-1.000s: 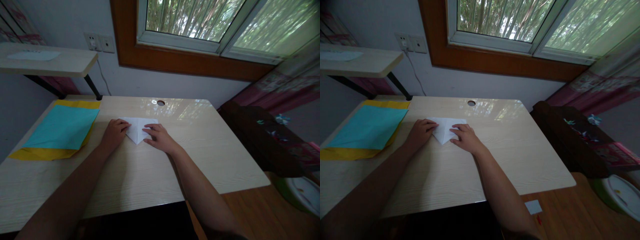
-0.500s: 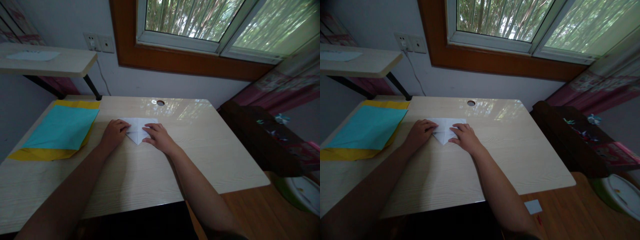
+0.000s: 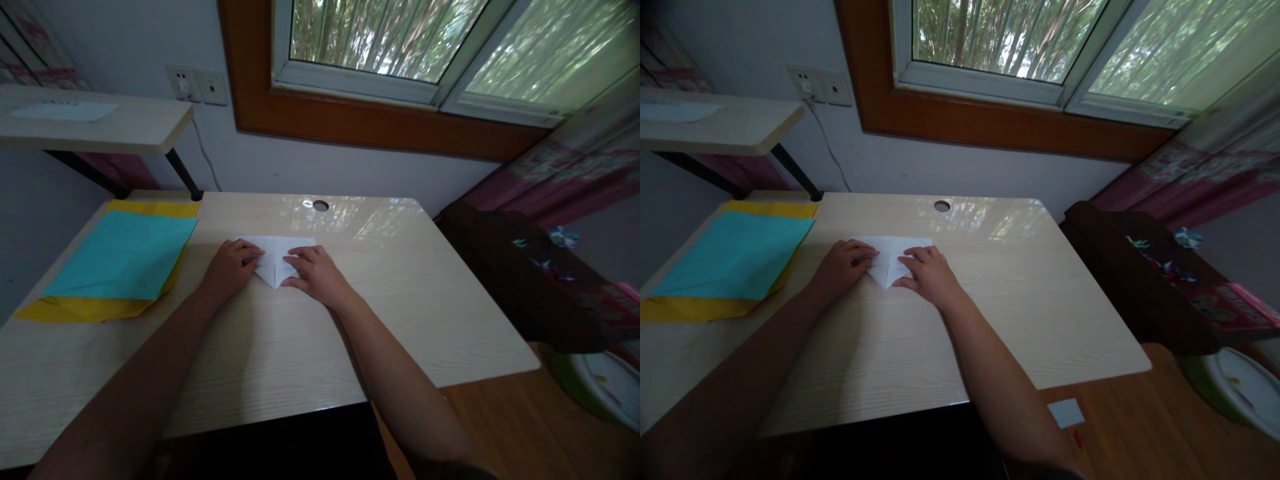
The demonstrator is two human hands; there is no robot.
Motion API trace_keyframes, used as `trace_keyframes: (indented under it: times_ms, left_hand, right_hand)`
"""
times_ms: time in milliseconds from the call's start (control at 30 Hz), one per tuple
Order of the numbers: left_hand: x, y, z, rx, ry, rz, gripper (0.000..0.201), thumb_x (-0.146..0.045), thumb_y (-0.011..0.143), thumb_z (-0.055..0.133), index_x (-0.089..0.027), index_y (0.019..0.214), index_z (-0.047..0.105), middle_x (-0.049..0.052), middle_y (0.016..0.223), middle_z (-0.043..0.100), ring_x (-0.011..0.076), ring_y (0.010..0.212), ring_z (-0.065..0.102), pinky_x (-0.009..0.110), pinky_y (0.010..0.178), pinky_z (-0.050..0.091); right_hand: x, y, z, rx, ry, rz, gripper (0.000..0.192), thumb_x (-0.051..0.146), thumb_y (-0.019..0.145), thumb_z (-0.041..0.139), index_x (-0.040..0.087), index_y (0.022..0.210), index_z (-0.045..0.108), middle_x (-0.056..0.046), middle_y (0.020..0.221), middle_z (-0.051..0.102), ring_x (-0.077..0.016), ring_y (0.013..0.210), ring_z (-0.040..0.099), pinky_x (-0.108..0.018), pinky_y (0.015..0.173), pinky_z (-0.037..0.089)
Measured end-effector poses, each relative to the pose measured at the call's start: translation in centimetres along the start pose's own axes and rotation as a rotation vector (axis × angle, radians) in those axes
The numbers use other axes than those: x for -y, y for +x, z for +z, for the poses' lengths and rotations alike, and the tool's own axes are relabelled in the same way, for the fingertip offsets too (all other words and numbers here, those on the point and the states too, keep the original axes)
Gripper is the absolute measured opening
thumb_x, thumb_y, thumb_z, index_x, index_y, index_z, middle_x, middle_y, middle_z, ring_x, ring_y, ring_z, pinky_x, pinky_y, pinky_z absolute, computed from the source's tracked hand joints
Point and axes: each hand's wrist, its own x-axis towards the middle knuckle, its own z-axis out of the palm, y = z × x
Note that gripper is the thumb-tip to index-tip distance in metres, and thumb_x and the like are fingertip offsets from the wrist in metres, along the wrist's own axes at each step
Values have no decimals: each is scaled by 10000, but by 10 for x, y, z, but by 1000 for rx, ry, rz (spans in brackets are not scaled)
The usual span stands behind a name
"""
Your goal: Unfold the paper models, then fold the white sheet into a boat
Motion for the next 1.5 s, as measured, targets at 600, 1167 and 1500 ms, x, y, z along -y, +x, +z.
trace_keyframes:
  times_ms: [600, 1167, 1500]
  left_hand:
    - [-21, -1, -13, 25, -230, 47, 509, -525, 1051, 331, -234, 1158, 734, 47, 1164, 761, 222, 1112, 661, 409, 1036, 467]
    - [-23, -3, -16, -294, -177, 84, 249, -420, 951, 642, -209, 909, 770, 57, 898, 778, 195, 846, 680, 311, 833, 514]
    - [-31, -5, -19, -279, -479, -384, 347, -509, 862, 709, -216, 1030, 790, 38, 954, 791, 197, 849, 701, 284, 778, 527]
  right_hand:
    - [-2, 5, -6, -154, 44, 102, 245, 289, 1025, 539, 235, 1163, 734, -79, 1127, 731, -250, 1033, 596, -408, 938, 476]
    - [-2, 5, -10, -444, 140, 138, 153, 311, 1004, 591, 255, 1002, 734, -48, 961, 749, -232, 920, 623, -401, 875, 447]
    - [4, 4, -12, -545, 432, 360, 148, 355, 928, 660, 231, 944, 738, -24, 853, 688, -180, 785, 604, -319, 746, 465]
